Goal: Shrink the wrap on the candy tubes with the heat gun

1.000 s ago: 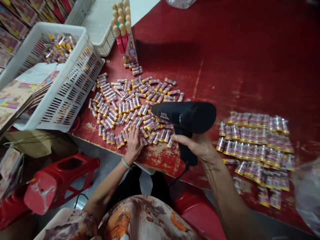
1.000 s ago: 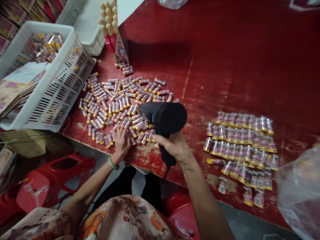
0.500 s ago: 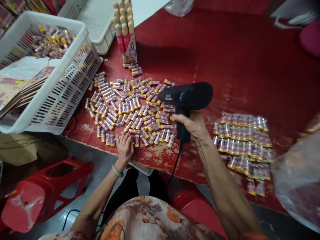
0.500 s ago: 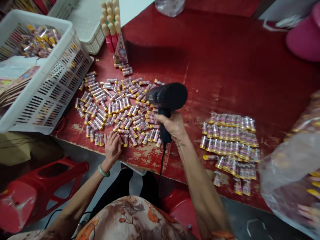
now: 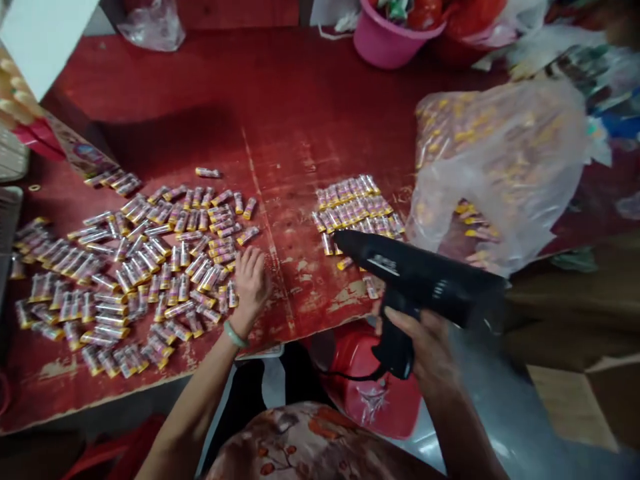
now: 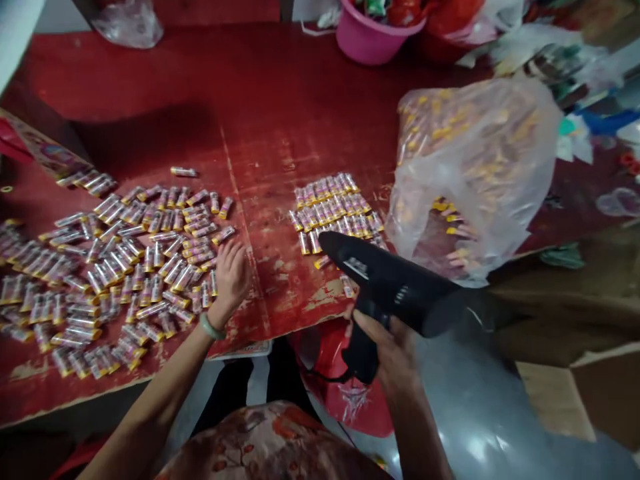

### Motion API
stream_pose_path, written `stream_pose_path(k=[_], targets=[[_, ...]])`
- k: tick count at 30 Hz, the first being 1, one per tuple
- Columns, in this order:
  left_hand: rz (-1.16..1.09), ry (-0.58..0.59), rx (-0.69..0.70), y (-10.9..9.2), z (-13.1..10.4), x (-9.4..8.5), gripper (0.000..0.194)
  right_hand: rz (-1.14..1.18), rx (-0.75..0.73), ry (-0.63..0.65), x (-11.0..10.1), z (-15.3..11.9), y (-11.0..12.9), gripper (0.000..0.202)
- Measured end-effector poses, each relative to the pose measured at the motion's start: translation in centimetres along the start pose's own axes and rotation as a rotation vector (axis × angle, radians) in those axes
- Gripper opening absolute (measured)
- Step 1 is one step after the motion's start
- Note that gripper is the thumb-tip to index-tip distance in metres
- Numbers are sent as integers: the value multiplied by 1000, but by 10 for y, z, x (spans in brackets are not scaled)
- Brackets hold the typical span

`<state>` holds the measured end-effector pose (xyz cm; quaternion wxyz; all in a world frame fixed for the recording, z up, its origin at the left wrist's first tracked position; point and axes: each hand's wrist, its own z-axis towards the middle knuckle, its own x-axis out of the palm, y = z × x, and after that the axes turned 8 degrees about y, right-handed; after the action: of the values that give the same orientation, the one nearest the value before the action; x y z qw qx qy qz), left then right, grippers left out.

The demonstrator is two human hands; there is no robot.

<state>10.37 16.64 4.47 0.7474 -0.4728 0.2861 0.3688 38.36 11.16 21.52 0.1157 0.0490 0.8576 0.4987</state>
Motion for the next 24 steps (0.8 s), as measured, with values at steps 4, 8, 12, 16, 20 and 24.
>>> stream_pose_path(k=[4, 8, 12, 16, 20, 24], targets=[[-106, 170, 65, -58, 56, 70, 46, 214, 80, -138, -51, -4, -11, 40], [-123, 298, 45, -113, 87, 131, 63, 234, 118, -202, -66, -10, -13, 39], [-81, 344, 86, -136, 106, 167, 57, 259, 177, -192, -70, -16, -18, 32], [-45, 404, 109, -131, 104, 171, 47, 239, 236, -189, -78, -18, -28, 28], [28, 413, 39, -120, 85, 152, 46, 237, 242, -153, -75, -10, -31, 29], [96, 480, 40, -105, 72, 131, 49, 248, 155, -53, -59, 9, -31, 34]])
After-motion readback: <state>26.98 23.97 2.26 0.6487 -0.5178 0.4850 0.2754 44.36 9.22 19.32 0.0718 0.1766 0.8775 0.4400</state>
